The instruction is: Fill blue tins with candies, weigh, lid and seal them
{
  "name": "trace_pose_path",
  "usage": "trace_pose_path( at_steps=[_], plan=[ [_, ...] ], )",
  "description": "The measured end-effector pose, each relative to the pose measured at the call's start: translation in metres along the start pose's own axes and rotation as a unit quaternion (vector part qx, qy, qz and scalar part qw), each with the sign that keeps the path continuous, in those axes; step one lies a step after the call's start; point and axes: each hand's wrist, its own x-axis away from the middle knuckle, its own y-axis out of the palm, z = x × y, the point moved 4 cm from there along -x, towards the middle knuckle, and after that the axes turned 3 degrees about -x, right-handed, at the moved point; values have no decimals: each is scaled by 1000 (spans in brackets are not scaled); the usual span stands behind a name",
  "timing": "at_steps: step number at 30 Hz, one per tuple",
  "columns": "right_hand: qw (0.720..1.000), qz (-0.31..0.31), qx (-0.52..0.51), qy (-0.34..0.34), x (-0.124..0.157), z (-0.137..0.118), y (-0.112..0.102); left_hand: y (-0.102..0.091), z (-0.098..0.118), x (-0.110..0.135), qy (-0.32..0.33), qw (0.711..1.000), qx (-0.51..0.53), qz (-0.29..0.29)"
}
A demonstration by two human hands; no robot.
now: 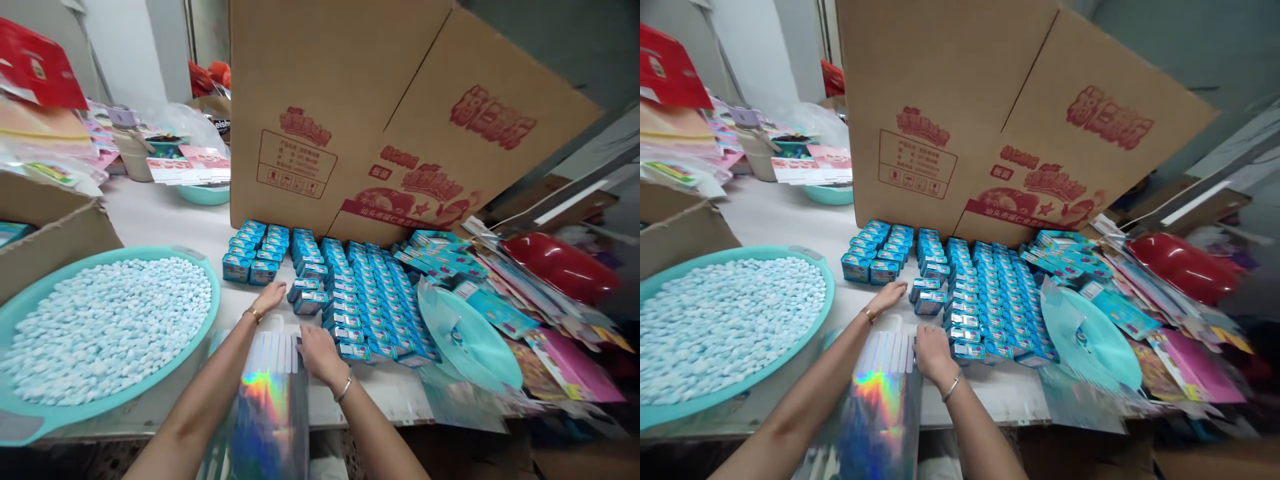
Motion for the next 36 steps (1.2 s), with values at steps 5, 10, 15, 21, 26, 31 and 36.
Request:
trace_pose_path(
  at_steps=[5,10,15,21,26,31,36],
  plan=[
    [996,22,-87,-25,11,0,-5,7,-6,6,-1,1000,-11,10],
    [965,-18,-262,-8,13,6,10,3,-1,13,-4,999,-34,21],
    [934,94,-343,44,0,13,6,-11,31,47,33,995,-84,41],
    [906,200,-368,57,-18,21,-1,9,52,79,154,975,-139,-78],
    [935,195,-293,36,-8,23,0,24,29,69,142,984,-53,-90],
    [970,184,-161,16,2,17,-3,29,18,65,132,986,-51,-87],
    [980,176,-89,-24,4,18,1,30,19,64,130,986,-54,-89]
  ],
)
